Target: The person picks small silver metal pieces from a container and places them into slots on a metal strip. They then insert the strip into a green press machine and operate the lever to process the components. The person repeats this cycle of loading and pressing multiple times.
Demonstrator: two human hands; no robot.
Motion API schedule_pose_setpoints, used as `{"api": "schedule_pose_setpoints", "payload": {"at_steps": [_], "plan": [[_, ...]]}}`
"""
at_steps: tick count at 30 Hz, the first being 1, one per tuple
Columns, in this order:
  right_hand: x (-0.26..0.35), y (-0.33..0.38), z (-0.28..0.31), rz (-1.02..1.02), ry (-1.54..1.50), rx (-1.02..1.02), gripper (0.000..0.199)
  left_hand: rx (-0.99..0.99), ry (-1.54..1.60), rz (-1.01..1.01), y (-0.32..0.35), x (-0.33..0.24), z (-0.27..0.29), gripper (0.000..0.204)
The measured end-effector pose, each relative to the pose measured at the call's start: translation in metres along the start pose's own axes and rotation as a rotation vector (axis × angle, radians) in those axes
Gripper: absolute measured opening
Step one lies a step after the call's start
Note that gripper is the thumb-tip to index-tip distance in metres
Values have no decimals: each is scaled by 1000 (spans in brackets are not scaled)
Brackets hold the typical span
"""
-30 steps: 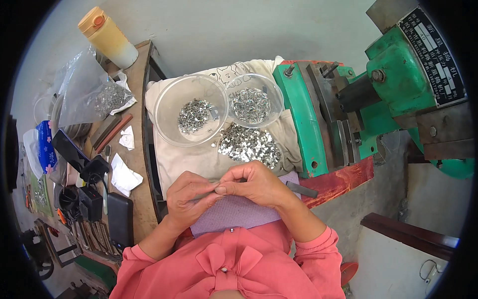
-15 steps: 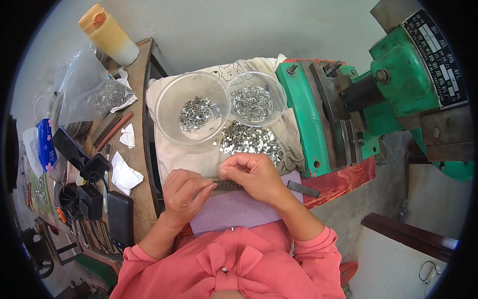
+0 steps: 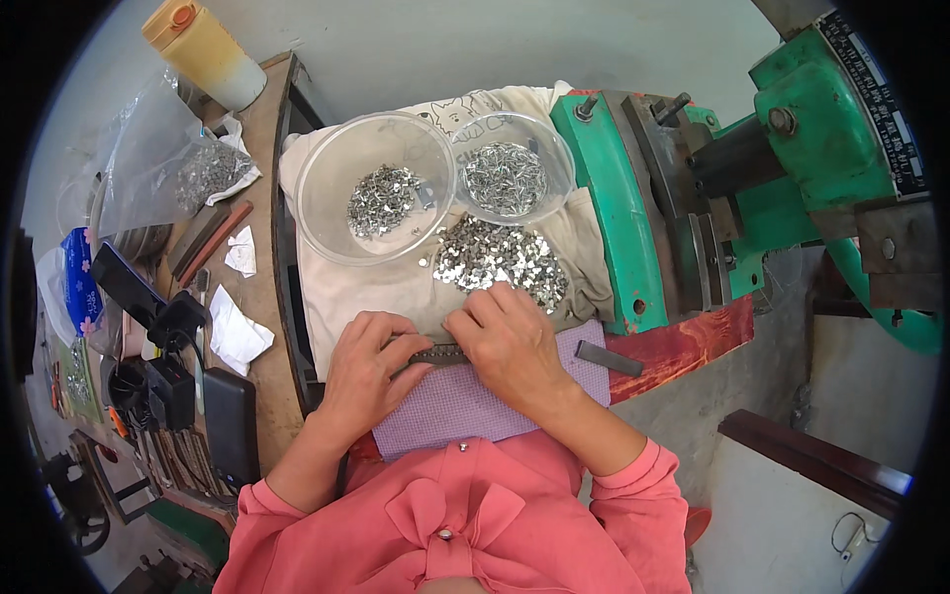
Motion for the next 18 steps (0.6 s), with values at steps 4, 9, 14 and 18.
{"api": "schedule_pose_setpoints", "payload": {"at_steps": [4,9,14,18], "plan": [[-5,-1,-3,-60,-86,-14,11,-11,20,2,5,0,2,32],[-9,1,0,-80,-63,-56,9,-105,61,82,17,0,5,34],[-5,2,1,-70,-61,-87,10,-182,97,136,31,7,9,35],[-5,1,2,-83,-76,-68,10,-162,98,149,28,9,10,32]]}}
Point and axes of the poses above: each hand's wrist, its own y-axis away from the middle knuckle, its own z-axis out of the back of the hand, x = y × z, the point moved 4 cm from there along -y, towards the middle knuckle, and after that the axes turned 15 degrees about y, right-handed, at the moved point
